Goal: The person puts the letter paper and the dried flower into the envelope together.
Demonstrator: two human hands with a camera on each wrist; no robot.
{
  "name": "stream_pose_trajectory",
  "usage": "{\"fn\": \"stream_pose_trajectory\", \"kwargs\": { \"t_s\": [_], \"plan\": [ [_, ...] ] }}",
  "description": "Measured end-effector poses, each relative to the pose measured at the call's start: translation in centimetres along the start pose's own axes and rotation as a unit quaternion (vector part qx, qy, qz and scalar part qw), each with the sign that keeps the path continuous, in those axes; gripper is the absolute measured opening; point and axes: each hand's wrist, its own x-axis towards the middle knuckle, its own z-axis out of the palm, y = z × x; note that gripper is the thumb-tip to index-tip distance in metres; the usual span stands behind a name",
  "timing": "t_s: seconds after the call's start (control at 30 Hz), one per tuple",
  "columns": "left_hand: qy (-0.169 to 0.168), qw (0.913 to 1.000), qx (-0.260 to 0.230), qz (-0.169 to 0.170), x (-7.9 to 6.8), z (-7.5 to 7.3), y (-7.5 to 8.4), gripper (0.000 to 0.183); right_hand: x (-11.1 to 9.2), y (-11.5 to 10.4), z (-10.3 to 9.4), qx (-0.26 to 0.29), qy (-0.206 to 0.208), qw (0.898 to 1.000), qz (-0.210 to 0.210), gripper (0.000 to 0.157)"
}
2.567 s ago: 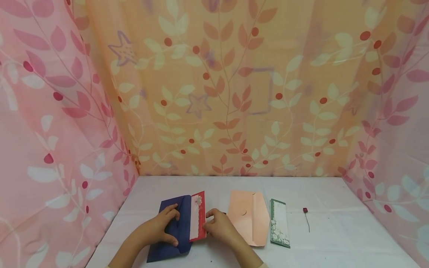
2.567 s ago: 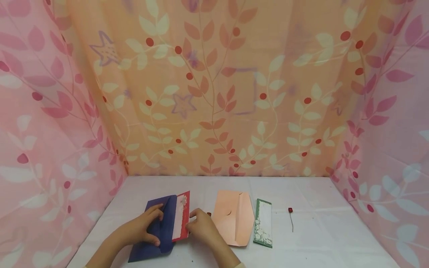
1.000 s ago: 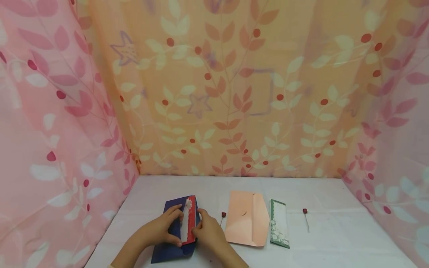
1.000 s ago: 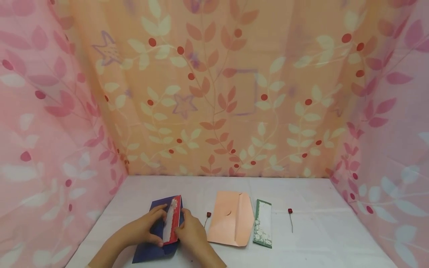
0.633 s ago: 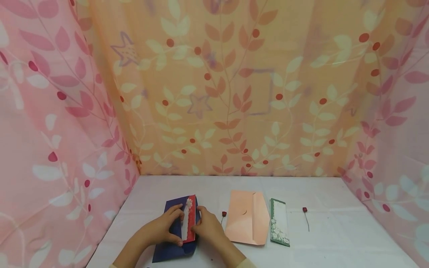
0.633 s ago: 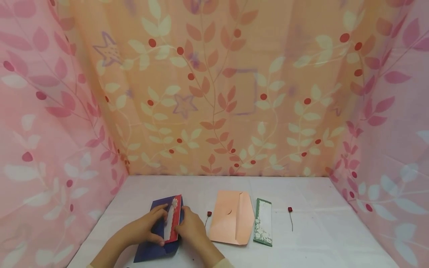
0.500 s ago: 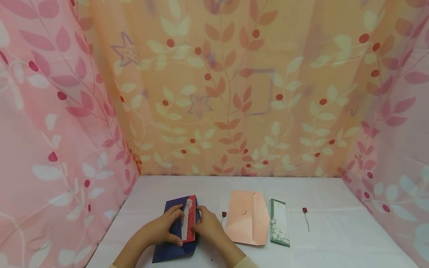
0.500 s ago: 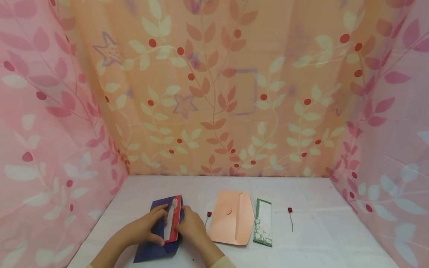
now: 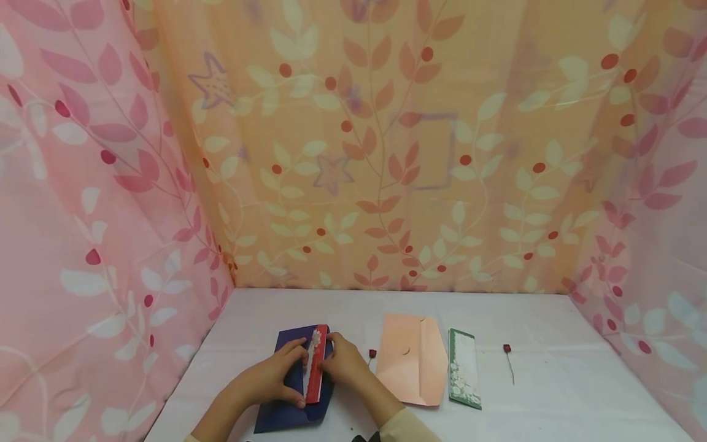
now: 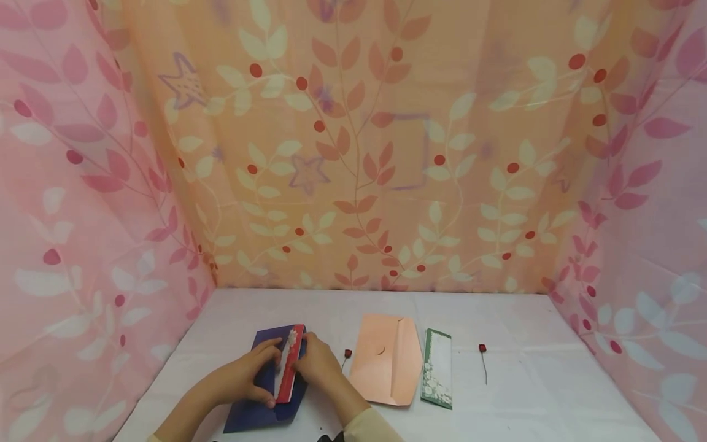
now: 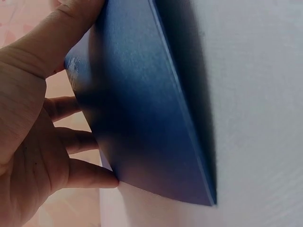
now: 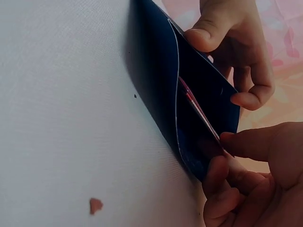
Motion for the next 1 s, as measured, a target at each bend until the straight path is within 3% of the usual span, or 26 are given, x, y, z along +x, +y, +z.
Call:
{"fn": "stream_pose_trajectory", "kwargs": {
  "t_s": [0.57, 0.8, 1.0],
  "plan": [
    [0.006, 0.9999, 0.006, 0.01, 0.02, 0.13, -0.53, 0.068, 0.37, 0.18, 0.23, -0.008, -0.008, 1.0, 0.021, 0.067],
    [-0.005, 1.0, 0.005, -0.005, 0.03, 0.11, -0.17, 0.069, 0.33, -0.06, 0.39, 0.031, -0.028, 0.998, 0.043, 0.068],
    [0.002, 0.9999, 0.009, 0.008, 0.14, 0.07, -0.31, 0.07, 0.24, -0.2, 0.54, 0.043, -0.036, 0.997, 0.058, 0.07]
  ]
}}
